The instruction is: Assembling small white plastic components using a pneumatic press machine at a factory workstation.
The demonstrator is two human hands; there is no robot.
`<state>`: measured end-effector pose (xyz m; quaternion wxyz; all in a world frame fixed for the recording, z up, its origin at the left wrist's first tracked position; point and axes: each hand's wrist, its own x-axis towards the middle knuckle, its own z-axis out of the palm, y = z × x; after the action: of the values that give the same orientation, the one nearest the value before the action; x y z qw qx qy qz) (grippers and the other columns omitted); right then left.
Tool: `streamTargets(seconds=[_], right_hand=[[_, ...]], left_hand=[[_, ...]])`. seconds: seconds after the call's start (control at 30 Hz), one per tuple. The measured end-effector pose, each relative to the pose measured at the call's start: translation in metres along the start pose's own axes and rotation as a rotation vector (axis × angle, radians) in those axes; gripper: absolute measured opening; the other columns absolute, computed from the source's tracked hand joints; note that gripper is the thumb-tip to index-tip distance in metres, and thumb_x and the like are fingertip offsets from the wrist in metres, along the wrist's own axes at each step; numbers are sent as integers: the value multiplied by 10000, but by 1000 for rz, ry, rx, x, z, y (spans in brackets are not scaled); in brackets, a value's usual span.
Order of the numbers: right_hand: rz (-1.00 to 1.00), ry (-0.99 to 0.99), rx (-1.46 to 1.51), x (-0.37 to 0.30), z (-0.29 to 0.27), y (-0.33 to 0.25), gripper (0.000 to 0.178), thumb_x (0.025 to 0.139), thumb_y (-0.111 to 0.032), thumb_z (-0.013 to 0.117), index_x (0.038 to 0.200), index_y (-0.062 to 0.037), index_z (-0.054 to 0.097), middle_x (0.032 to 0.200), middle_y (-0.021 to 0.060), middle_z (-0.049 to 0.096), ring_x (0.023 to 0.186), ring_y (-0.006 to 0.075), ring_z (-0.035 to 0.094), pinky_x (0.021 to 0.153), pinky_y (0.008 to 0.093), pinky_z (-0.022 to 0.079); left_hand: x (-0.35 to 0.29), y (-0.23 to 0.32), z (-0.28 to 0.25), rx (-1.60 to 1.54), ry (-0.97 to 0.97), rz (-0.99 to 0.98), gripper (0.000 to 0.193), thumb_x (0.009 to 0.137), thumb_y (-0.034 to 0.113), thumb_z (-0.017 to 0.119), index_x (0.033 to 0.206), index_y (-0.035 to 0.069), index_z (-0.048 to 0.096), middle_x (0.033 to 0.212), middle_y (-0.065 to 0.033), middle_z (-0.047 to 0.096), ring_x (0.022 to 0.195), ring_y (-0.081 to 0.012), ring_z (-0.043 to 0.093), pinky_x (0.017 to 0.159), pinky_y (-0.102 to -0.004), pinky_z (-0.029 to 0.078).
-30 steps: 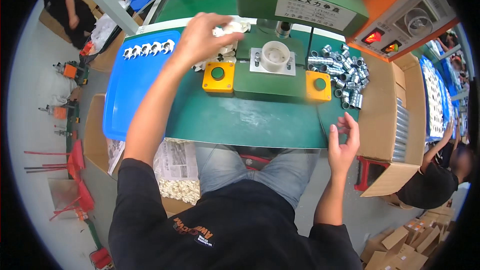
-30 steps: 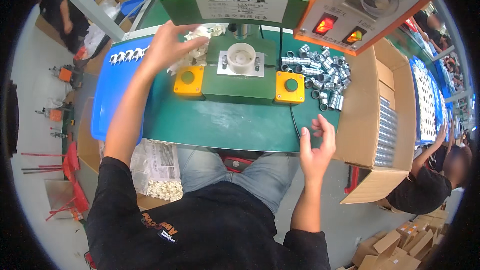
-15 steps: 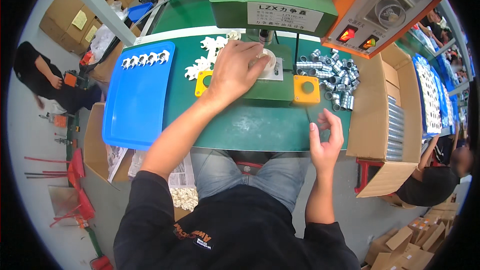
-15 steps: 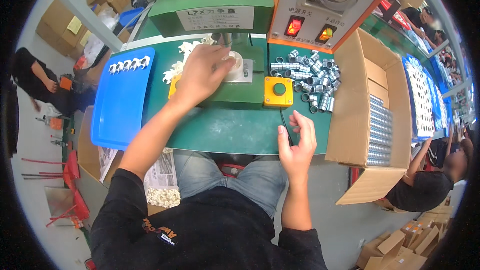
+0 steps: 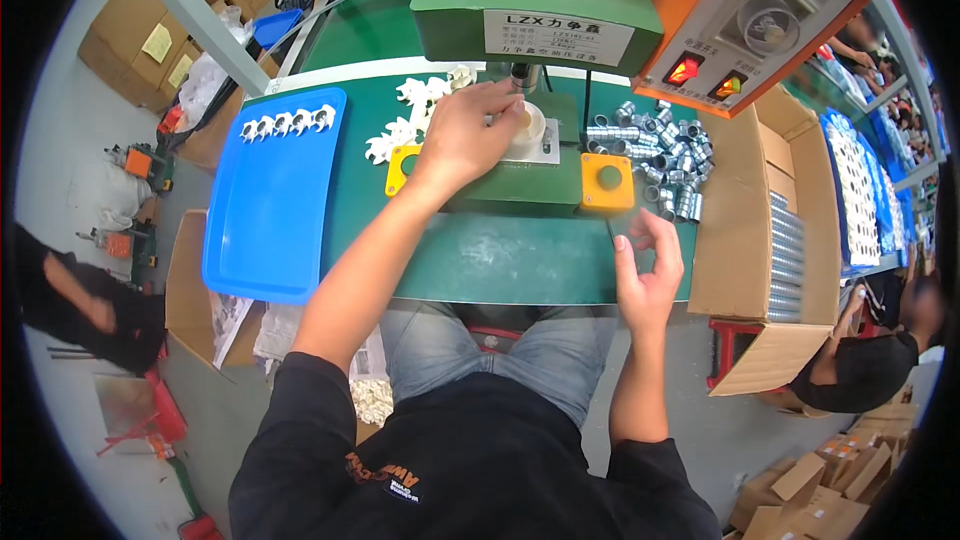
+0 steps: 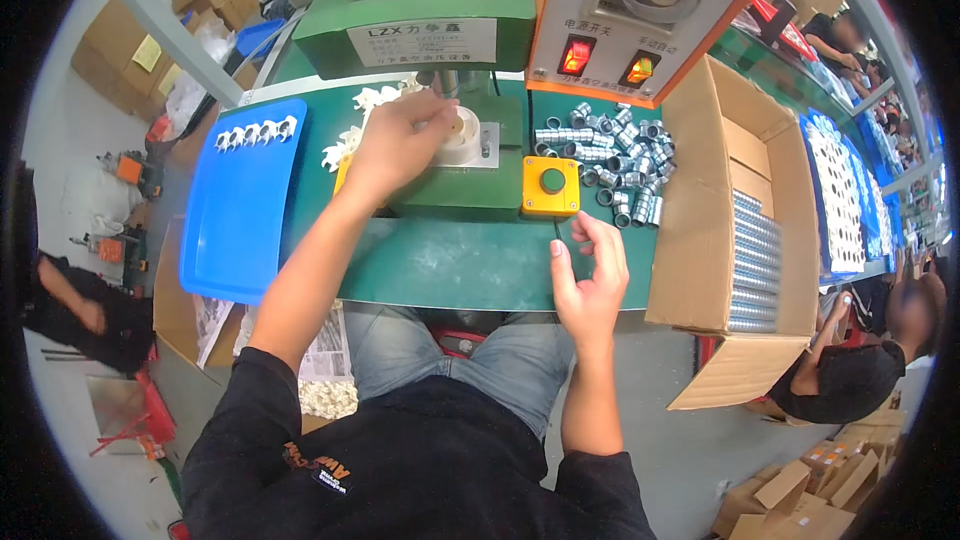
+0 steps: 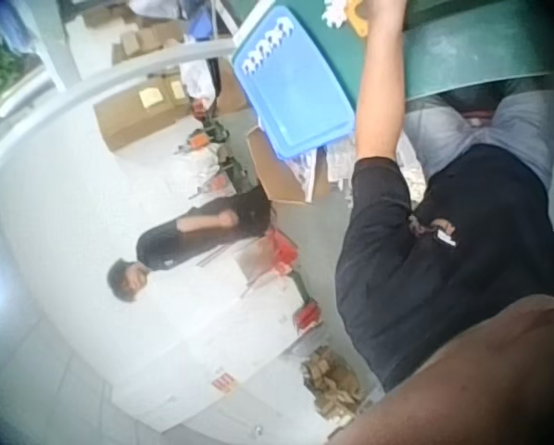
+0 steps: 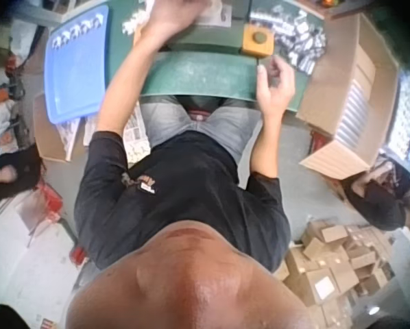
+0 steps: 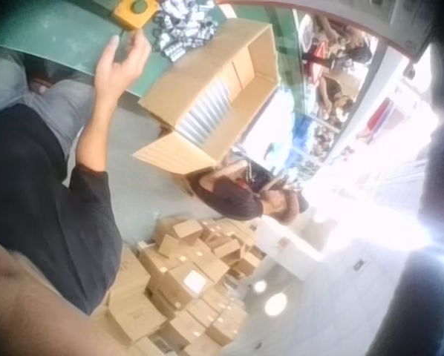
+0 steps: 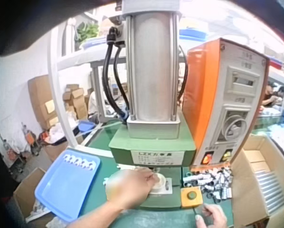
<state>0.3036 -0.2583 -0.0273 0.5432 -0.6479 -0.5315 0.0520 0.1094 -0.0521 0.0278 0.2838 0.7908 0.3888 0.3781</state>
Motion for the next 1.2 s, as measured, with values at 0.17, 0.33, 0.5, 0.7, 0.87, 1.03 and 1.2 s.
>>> streamTargets(seconds=[0.17,0.33,0.5,0.7,0.87,1.03,1.2], right_hand=[[5,-28,16,7,7,-1,387,849,-30,762,1217,23,654,1082,148,679,965,261,655,820,358,522],[-271,4,-269,32,17,1,454,792,-113,819,1205,-4,665,1191,184,632,1076,376,611,926,458,499],[-350,-57,-359,41,23,11,422,788,-206,828,1143,-27,689,1183,143,633,1088,353,592,921,464,475],[-397,-64,-406,46,20,14,375,776,-200,834,1083,-28,706,1123,132,634,1041,339,588,874,456,470],[-358,-185,-431,59,10,2,297,840,-197,790,1080,-36,727,1136,132,647,1045,337,594,905,431,485],[-285,-226,-384,127,2,15,246,866,-165,750,1077,-40,751,1136,160,682,1085,368,616,954,470,506],[-261,-490,-727,195,38,76,403,820,-45,664,1202,-122,763,1163,177,738,1128,355,682,983,477,528]], left_hand=[[0,-6,3,22,-16,-130,340,900,258,691,1177,78,771,1341,-216,673,1110,-397,693,980,-432,534],[-25,-15,-14,285,300,197,277,866,229,763,1068,39,763,1176,-144,709,1104,-338,618,971,-433,464],[-90,-16,-50,715,214,284,219,840,155,772,1033,52,769,1056,-79,754,977,-305,623,846,-423,463],[-105,-18,-49,720,185,322,324,824,113,768,1127,0,751,1117,-108,770,897,-284,627,824,-396,470],[-108,-22,-51,683,178,286,340,804,102,780,1124,-6,741,1073,-109,769,844,-270,618,779,-391,458],[-103,-17,-53,642,174,291,296,805,102,777,1081,0,746,1049,-107,769,839,-264,618,773,-391,457],[-100,-11,-52,589,167,222,279,822,130,768,1068,0,746,963,-119,756,868,-289,632,782,-404,474]])
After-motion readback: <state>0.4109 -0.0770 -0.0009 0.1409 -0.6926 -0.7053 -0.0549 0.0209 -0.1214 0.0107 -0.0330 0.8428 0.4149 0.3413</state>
